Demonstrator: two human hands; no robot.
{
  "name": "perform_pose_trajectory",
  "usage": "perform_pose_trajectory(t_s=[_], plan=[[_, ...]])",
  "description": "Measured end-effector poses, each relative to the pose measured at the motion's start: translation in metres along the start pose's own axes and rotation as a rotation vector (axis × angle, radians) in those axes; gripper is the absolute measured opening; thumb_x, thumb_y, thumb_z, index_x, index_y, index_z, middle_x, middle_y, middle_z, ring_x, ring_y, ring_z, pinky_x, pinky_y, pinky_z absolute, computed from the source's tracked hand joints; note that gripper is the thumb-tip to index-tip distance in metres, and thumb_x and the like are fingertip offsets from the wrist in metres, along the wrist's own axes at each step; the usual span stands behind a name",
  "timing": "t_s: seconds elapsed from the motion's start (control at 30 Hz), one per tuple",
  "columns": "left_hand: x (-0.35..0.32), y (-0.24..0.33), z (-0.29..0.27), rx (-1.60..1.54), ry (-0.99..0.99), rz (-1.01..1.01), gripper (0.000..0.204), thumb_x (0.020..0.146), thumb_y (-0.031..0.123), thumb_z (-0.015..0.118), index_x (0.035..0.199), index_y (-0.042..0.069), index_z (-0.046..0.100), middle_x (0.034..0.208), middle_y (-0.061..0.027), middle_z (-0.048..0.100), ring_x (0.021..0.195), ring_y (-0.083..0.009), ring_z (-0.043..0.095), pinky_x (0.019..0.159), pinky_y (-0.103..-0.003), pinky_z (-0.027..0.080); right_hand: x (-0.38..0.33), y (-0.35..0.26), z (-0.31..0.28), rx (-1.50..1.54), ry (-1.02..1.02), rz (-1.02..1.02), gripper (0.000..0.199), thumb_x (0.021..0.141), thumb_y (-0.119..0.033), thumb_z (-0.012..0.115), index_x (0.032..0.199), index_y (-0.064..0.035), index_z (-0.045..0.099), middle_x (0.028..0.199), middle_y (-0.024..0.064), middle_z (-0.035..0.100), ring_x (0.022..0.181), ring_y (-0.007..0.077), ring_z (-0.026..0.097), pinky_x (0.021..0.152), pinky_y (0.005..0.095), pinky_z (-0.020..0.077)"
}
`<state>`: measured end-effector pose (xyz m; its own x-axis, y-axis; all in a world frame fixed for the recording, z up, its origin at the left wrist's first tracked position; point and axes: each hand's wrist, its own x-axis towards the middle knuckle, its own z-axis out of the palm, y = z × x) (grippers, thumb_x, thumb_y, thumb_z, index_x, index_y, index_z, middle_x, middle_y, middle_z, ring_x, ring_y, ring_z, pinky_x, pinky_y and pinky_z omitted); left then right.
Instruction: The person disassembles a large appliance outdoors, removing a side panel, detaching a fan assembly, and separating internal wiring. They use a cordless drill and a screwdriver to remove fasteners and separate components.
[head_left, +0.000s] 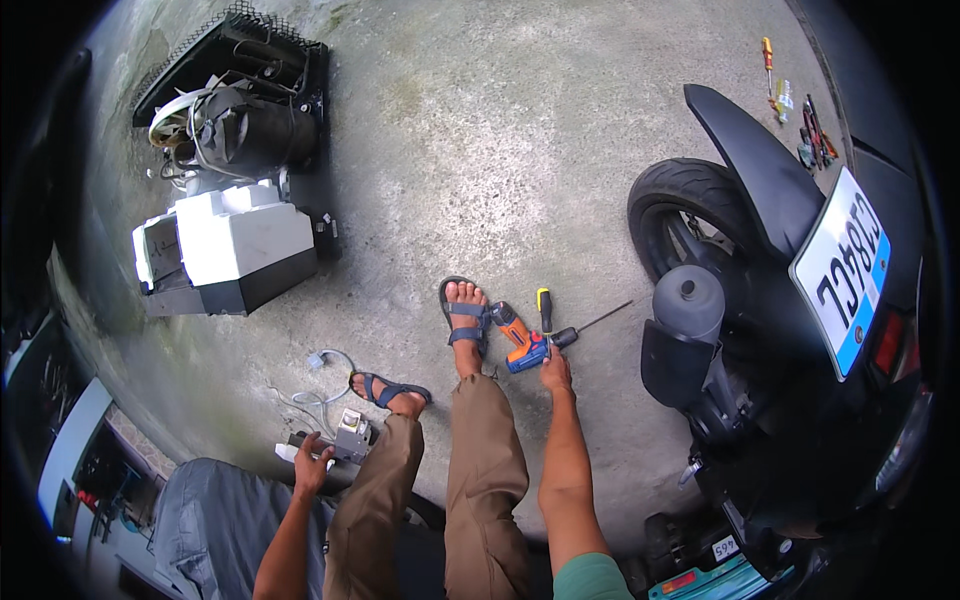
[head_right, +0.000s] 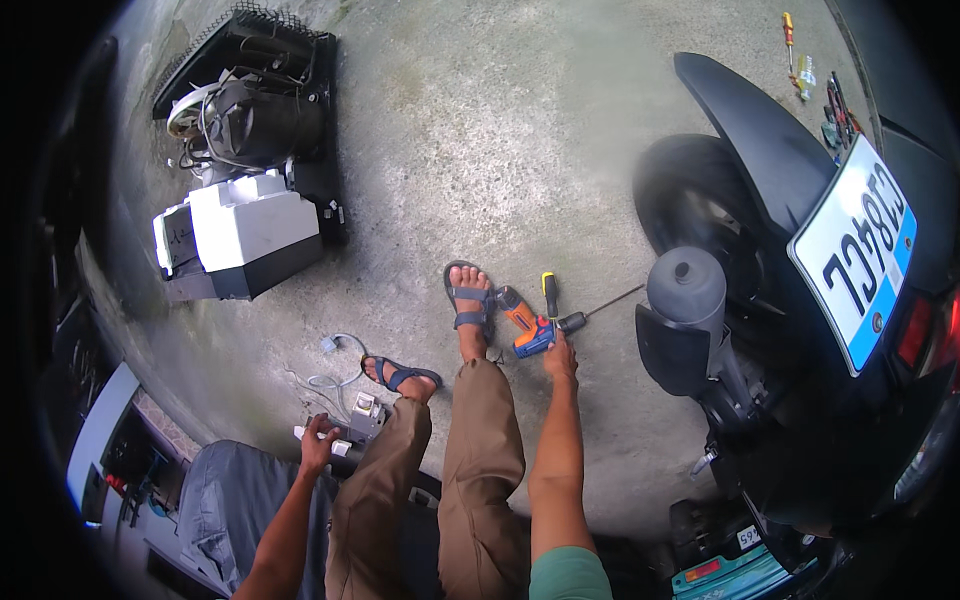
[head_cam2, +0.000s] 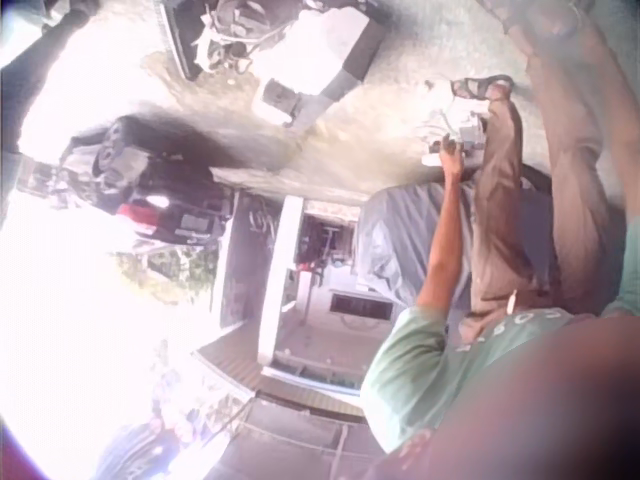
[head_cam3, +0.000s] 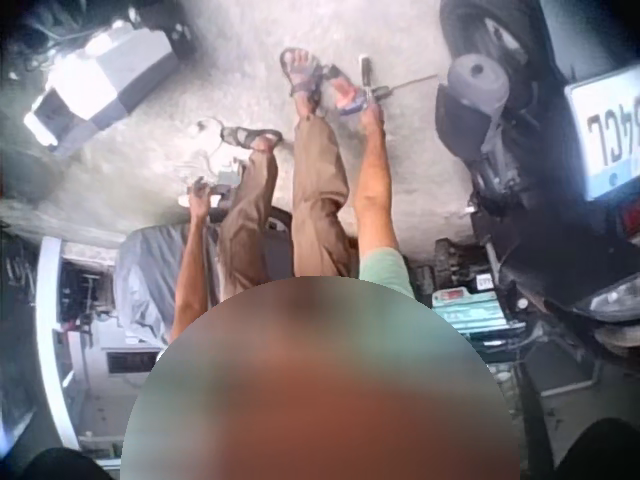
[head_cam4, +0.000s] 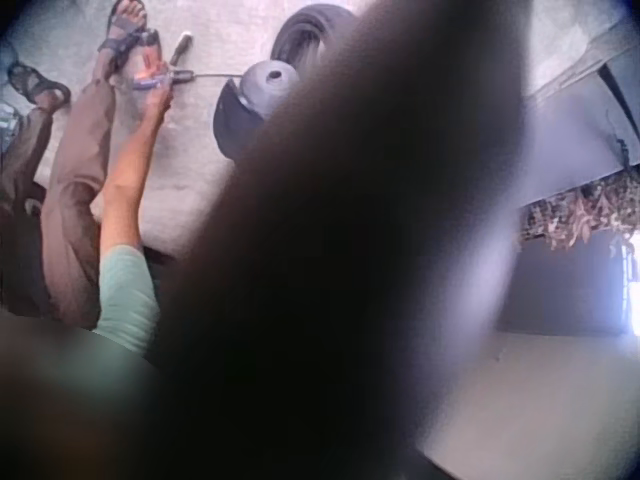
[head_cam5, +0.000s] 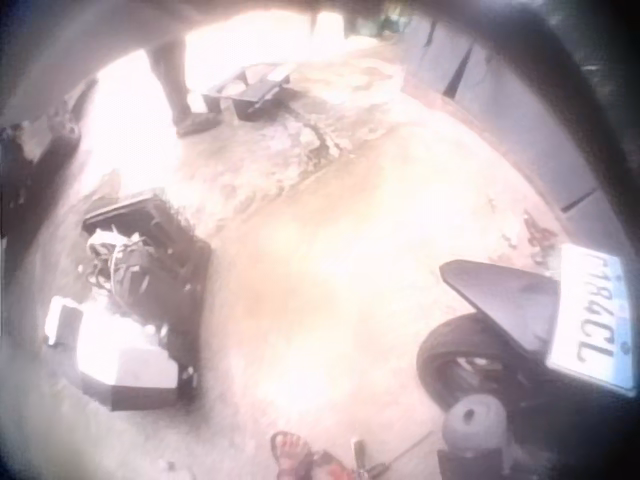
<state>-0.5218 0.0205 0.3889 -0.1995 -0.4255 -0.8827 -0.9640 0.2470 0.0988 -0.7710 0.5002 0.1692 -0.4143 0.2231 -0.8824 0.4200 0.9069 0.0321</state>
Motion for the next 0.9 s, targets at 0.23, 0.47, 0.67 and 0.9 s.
perform_pose_trajectory(t_s=[0.23,0.47,0.67,0.9], plan=[[-0.025,0.056,0.001,-0.147,-0.007,-0.092,0.058,0.083,0.017,0.08,0.134,0.002,0.058,0.114,-0.0203,0.07,0.102,-0.0288,0.068,0.089,-0.039,0.052,-0.066,-0.047,-0.035,-0.061,-0.175,-0.021,0.074,0.094,-0.033,0.064,0.156,-0.0146,0.029,0.141,0.0269,0.048,0.131,0.0448,0.049,0.107,0.0548,0.0422],[-0.051,0.196,-0.031,-0.262,0.031,-0.026,0.05,0.086,0.027,0.076,0.129,0.005,0.063,0.094,-0.0178,0.074,0.087,-0.0268,0.073,0.077,-0.039,0.054,-0.142,-0.155,-0.118,-0.011,-0.367,-0.333,0.067,0.093,-0.039,0.067,0.148,-0.0069,0.046,0.134,0.0215,0.061,0.125,0.0378,0.057,0.106,0.0454,0.0439],[-0.032,0.263,-0.065,-0.57,0.215,0.072,0.047,0.086,0.027,0.076,0.126,0.006,0.065,0.085,-0.0147,0.072,0.083,-0.0281,0.071,0.078,-0.041,0.053,-0.166,-0.253,-0.205,-0.233,-0.333,-0.453,0.056,0.094,-0.037,0.066,0.141,-0.0083,0.053,0.109,0.0164,0.074,0.108,0.0346,0.068,0.095,0.0442,0.0505],[0.005,0.303,-0.124,-0.927,0.32,-0.085,0.045,0.086,0.023,0.075,0.125,0.005,0.065,0.088,-0.0136,0.072,0.089,-0.0308,0.069,0.086,-0.043,0.051,-0.16,-0.439,-0.301,-0.436,-0.168,-0.688,0.046,0.092,-0.029,0.069,0.131,-0.0046,0.061,0.088,0.0159,0.074,0.082,0.0261,0.072,0.079,0.0372,0.0547]])
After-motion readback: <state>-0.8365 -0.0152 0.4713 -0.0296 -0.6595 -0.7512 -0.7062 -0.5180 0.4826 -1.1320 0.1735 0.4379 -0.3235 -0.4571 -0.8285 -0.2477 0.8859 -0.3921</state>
